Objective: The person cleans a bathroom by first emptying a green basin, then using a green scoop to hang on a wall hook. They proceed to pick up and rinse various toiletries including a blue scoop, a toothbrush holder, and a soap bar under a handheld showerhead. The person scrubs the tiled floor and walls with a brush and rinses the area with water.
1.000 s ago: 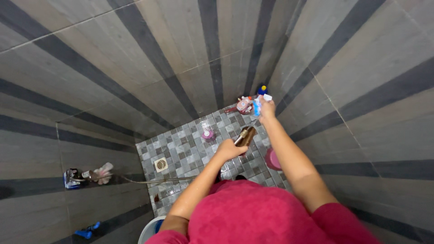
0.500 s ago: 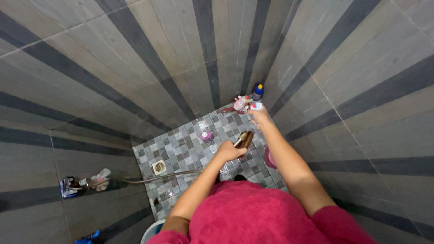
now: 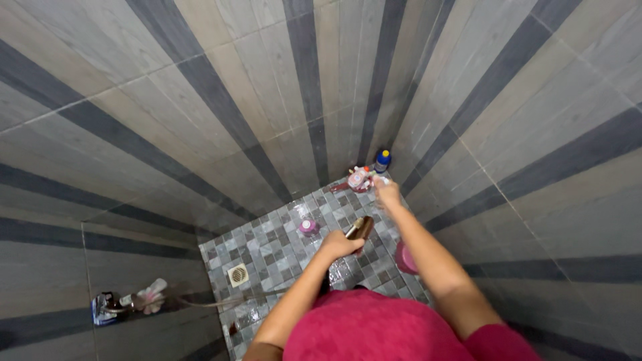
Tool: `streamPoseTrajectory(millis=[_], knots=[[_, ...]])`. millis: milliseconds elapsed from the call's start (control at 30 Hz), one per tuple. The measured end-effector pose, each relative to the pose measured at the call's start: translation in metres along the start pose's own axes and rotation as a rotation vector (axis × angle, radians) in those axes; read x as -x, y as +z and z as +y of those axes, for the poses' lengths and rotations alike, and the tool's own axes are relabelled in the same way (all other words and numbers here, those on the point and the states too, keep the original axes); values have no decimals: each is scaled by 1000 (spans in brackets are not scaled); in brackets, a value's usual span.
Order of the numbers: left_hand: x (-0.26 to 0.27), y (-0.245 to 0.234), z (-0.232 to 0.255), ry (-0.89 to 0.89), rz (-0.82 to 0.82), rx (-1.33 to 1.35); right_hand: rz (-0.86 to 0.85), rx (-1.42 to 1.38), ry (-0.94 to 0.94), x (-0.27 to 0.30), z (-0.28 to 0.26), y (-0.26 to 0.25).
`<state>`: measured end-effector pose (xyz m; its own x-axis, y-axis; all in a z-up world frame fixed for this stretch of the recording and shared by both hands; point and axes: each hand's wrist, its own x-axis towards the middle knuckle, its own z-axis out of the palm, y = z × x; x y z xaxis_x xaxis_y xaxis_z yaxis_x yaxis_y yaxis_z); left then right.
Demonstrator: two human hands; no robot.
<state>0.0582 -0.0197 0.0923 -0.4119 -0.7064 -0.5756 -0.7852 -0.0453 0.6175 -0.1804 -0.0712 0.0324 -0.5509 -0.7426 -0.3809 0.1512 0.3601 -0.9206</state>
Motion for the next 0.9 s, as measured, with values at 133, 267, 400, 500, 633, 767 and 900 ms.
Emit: streamPoseTrajectory(millis=[133, 267, 400, 500, 633, 767, 900], knots=[[-7, -9, 0, -9, -5, -13, 217, 376, -301, -13, -17, -4], [-15, -24, 6, 9, 35, -34, 314, 624, -381, -22, -30, -19], [-21, -44, 15, 60, 33, 52, 327, 697, -332, -30, -44, -28], [-29, -61, 23, 92, 94, 47, 201, 637, -351, -36, -52, -30], [-39, -96, 41, 191, 118, 75, 86, 769, -547, -47, -72, -40], [-41, -147, 72, 290, 156, 102, -86, 799, -507, -49, -114, -61], [-42, -204, 120, 269, 147, -31, 271, 807, -383, -34, -202, -93]])
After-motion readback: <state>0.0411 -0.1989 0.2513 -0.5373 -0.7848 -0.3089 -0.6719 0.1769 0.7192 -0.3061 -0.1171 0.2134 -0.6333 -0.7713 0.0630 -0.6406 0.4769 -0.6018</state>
